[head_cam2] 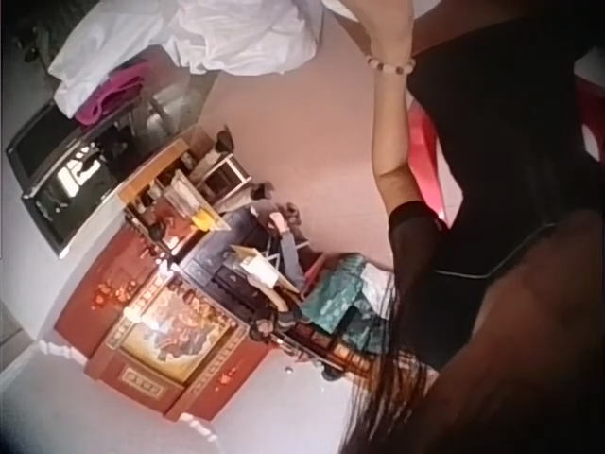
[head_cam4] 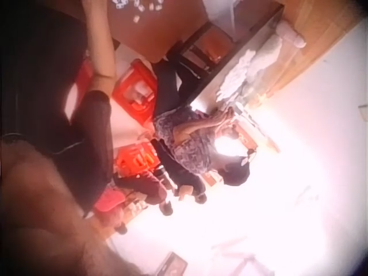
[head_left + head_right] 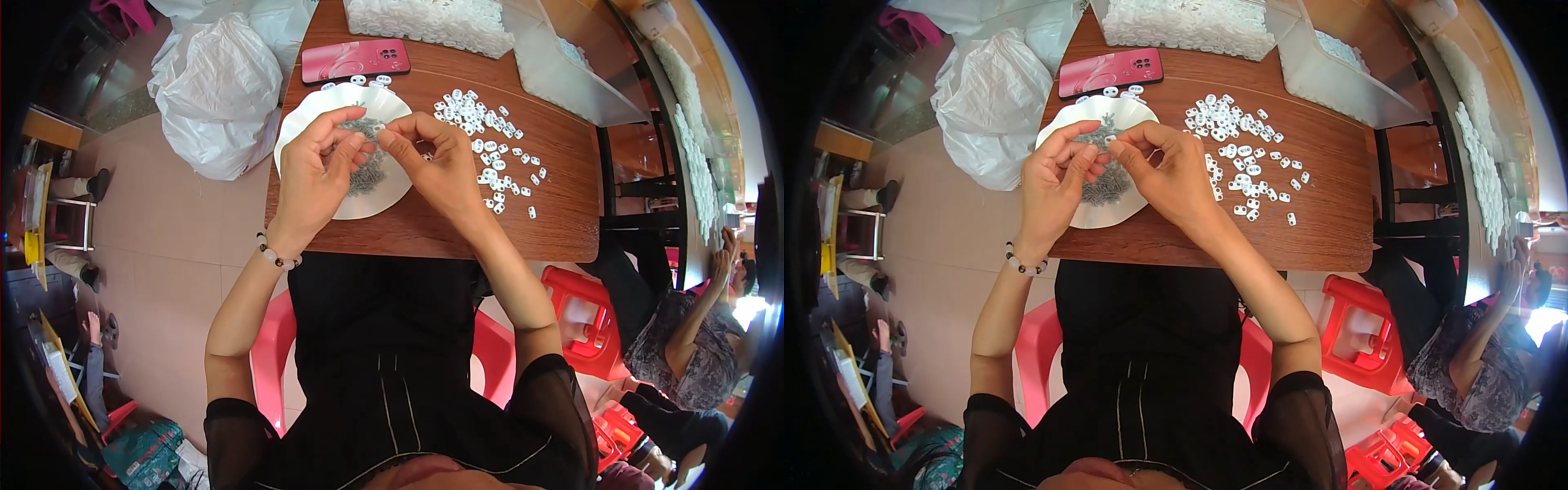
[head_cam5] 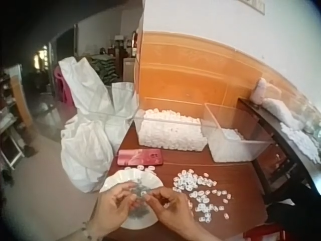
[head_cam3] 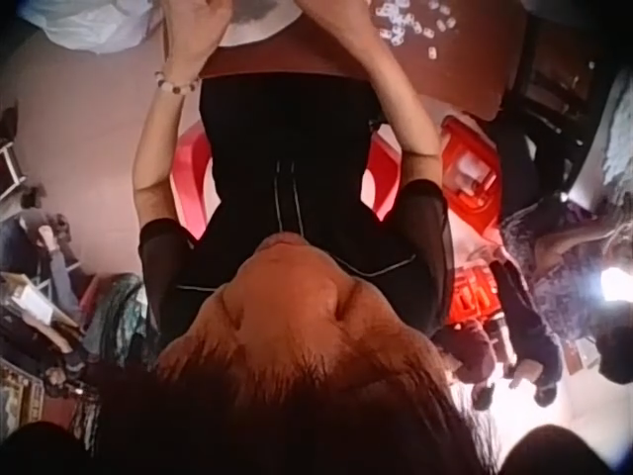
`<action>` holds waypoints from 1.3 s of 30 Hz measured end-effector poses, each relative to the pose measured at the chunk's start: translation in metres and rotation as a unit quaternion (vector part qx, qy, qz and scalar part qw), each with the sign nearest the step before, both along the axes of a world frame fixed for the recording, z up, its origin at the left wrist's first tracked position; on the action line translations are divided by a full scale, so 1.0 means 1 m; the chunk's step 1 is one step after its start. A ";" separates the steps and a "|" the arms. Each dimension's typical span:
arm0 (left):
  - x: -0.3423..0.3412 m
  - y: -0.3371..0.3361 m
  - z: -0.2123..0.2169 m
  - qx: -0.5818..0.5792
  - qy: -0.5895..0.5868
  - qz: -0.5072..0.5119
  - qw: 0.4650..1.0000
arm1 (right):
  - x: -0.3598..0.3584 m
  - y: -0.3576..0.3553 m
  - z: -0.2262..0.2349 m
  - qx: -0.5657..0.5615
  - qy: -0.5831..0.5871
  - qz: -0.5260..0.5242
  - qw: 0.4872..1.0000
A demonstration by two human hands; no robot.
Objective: Manually inserting small metal components into white plastic clips at a workshop table.
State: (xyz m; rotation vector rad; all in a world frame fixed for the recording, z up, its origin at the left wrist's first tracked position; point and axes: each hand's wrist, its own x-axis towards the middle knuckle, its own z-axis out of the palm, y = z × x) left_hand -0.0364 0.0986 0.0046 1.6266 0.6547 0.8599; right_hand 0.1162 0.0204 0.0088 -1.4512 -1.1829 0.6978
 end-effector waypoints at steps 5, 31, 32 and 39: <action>0.001 -0.001 0.001 -0.068 -0.026 -0.022 0.997 | -0.004 -0.001 -0.009 0.046 0.018 0.001 0.999; 0.012 -0.016 -0.003 0.178 0.029 0.048 0.982 | -0.007 -0.003 -0.009 0.060 0.000 -0.041 0.997; 0.011 -0.015 -0.003 0.178 0.029 0.048 0.982 | -0.007 -0.003 -0.007 0.060 0.000 -0.041 0.997; 0.010 -0.016 -0.006 0.250 0.031 0.066 0.965 | -0.005 -0.002 -0.003 0.013 0.092 -0.005 0.996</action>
